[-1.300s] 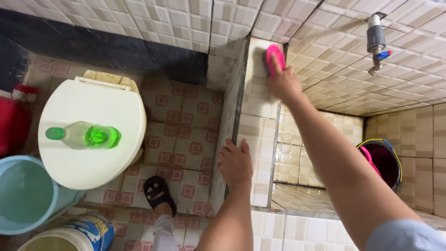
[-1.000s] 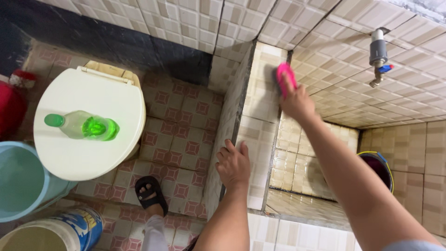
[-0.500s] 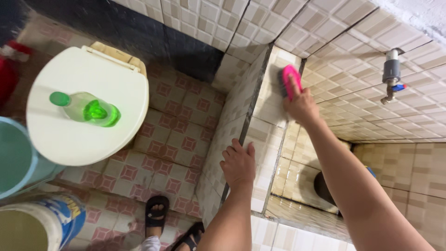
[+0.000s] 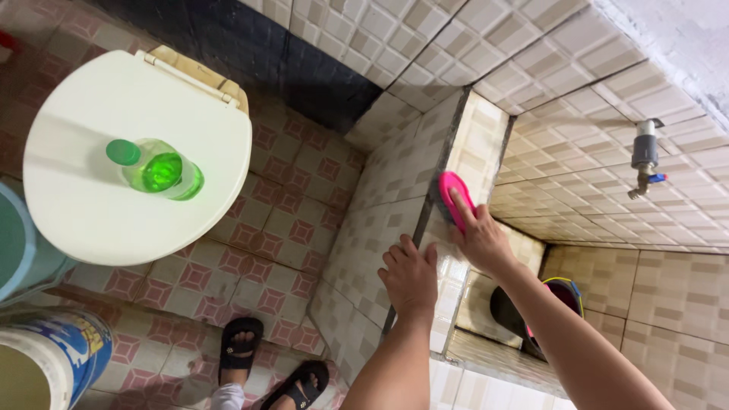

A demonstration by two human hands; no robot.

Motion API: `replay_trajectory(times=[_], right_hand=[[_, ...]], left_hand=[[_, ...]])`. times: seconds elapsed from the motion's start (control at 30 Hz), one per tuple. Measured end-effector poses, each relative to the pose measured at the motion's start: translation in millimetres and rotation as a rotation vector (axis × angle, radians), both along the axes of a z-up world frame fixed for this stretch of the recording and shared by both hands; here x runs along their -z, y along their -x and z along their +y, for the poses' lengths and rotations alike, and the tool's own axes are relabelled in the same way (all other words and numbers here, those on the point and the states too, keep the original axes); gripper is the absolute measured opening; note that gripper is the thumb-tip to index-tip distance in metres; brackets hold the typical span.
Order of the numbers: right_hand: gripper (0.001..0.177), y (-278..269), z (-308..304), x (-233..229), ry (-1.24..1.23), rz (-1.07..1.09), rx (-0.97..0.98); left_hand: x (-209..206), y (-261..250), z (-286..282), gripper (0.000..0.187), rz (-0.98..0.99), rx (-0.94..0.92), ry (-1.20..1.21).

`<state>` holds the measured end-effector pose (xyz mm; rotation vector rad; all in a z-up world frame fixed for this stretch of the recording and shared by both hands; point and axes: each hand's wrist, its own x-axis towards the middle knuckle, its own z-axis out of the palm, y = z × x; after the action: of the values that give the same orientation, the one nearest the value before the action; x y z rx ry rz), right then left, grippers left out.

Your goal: The person scrubs tiled surfaces in a bathroom using a pink brush and water from a pink scoop. They repeatedly wet the brush and scrub the vertical and horizontal tiled areas, including the edges and corners of a built-in bench.

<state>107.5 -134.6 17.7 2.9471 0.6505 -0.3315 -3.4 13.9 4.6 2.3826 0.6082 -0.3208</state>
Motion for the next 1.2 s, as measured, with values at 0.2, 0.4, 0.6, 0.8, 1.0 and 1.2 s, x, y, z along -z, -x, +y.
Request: replay_trajectory(times=[0.2, 0.4, 0.6, 0.8, 1.0, 1.2], right_hand=[[0.081, -114.7, -8.0, 14.1, 0.119, -0.001, 0.41], [0.086, -93.4, 37.6, 0.8, 0.316, 0.073, 0.291], [0.091, -41.0, 48.8, -58.4, 0.512, 0.14, -0.123], [0.094, -160.3, 97.0, -65.4, 0.737, 0.06, -0.001], [0.042, -190.9, 106.2, -38.2, 0.636, -0.107, -0.068], [0.036, -162.3, 119.4, 21.7, 0.864, -0.072, -0.326]], left_hand=[[6.8, -3.2, -1.6, 0.069, -0.013, -0.027, 0.063], [9.2, 0.4, 5.8, 0.086, -0.03, 0.041, 0.133], [11.7, 34.6, 35.0, 0.097, -0.125, 0.099, 0.305], [17.5, 76.0, 19.5, 0.094, -0.028, 0.046, 0.297], [22.4, 73.5, 16.7, 0.094, -0.05, 0.041, 0.276], [27.3, 76.5, 12.6, 0.093, -0.056, 0.041, 0.295]])
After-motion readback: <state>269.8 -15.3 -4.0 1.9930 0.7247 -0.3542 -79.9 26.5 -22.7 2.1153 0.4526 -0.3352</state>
